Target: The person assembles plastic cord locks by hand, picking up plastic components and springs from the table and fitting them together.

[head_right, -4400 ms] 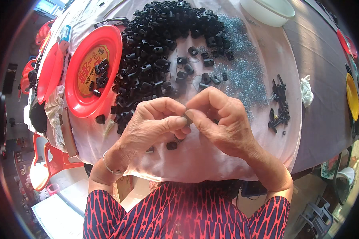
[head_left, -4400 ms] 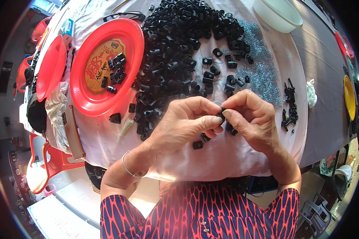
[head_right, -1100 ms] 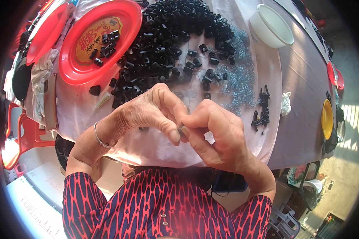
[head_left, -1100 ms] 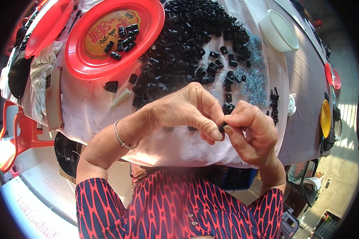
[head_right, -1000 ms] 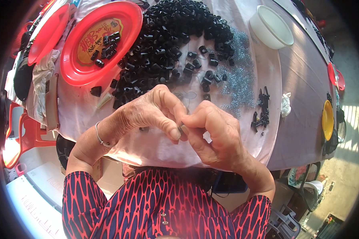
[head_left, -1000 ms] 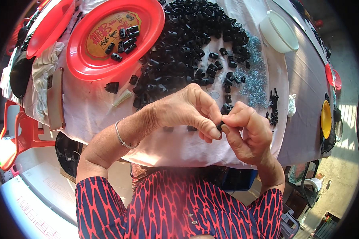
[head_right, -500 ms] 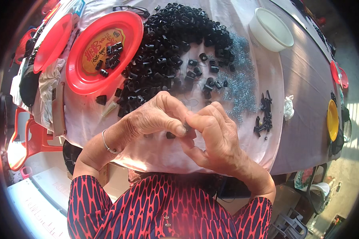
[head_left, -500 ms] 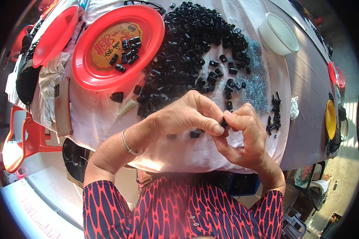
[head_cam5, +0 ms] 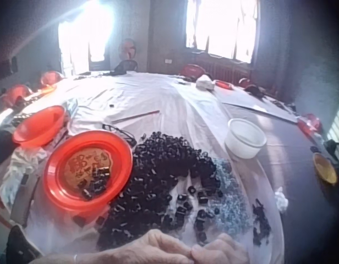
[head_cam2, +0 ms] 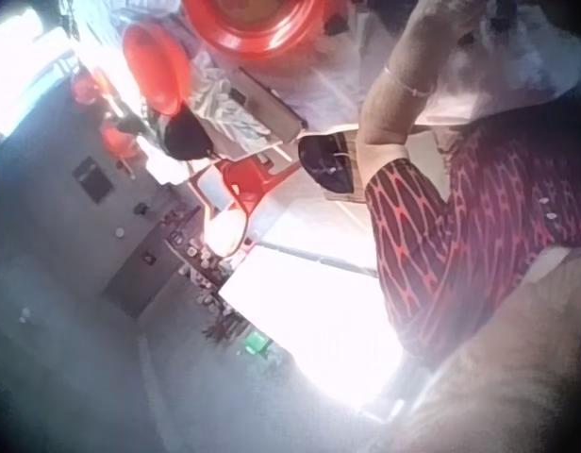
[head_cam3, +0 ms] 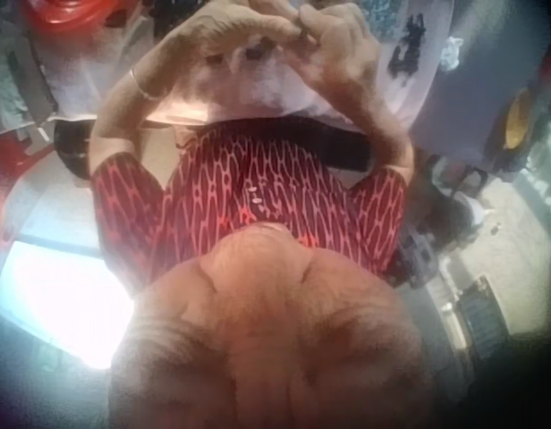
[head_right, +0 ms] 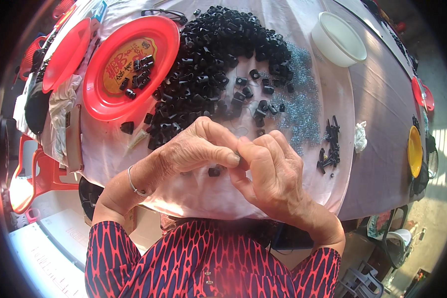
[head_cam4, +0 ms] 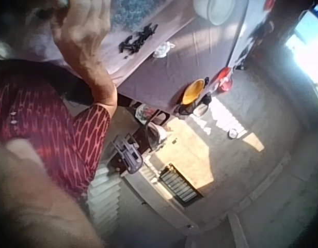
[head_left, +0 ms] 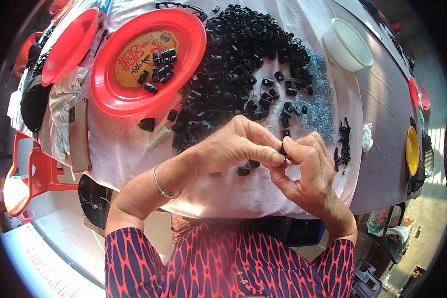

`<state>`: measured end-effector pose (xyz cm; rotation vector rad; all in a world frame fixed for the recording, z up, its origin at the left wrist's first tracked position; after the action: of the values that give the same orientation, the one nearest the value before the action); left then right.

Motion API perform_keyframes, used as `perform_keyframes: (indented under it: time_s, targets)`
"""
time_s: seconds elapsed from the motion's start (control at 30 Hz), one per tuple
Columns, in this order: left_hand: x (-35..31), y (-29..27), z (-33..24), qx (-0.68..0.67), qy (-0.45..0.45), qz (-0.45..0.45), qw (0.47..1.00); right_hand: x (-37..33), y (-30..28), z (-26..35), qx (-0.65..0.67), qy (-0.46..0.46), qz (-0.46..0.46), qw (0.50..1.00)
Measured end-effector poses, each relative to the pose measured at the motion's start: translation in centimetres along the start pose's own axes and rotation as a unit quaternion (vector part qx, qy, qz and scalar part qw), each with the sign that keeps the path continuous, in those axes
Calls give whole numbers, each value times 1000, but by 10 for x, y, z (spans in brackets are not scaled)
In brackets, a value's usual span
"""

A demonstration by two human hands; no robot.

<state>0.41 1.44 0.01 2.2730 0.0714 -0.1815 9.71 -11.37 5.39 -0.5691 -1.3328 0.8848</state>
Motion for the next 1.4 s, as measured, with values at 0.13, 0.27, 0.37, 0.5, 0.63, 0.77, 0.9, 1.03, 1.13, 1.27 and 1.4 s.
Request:
perform_keyframes:
  time_s: [0.13, 0.27, 0.37, 0.5, 0.63, 0.77, 0.9, 1.03, 1.13, 1.27, 1.4]
  targets:
    - [2, 0, 2, 7, 1, -19, 1000, -2, 0, -1, -6, 9, -5, 1000]
    - [1, 3, 1, 33, 18, -28, 999, -6, 3, -1, -12, 29, 5, 999]
    - [0, 6, 4, 67, 41, -55, 995, -7, 6, -2, -19, 44, 1, 999]
    - [0, 13, 8, 92, 86, -103, 987, -8, 12, -4, -36, 57, -19, 998]
    - [-3, 13, 8, 98, 96, -138, 981, -7, 19, -5, -32, 56, -27, 998]
    - [-2, 14, 10, 120, 105, -150, 976, -7, 22, -7, -26, 58, -30, 997]
    - [-2, 18, 11, 138, 143, -161, 967, -10, 24, -10, -24, 58, -44, 997]
    - [-1, 17, 13, 168, 147, -160, 962, -12, 24, -12, -8, 57, -44, 997]
    - [0, 19, 14, 191, 158, -165, 955, -13, 24, -13, 1, 56, -50, 997]
    - [-1, 23, 11, 188, 153, -159, 957, -14, 23, -14, 2, 63, -63, 996]
    - [-1, 20, 13, 205, 160, -162, 952, -15, 24, -13, -9, 56, -75, 996]
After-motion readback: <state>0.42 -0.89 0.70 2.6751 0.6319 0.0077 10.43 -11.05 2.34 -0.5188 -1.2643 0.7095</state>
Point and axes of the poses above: each hand's wrist, its own x-axis towards the middle knuckle, its own y-axis out of the palm, z = x × y, the point moved 2 cm from there along x, towards the middle knuckle, and after that the axes turned 11 degrees about -x, right-handed, at the moved point
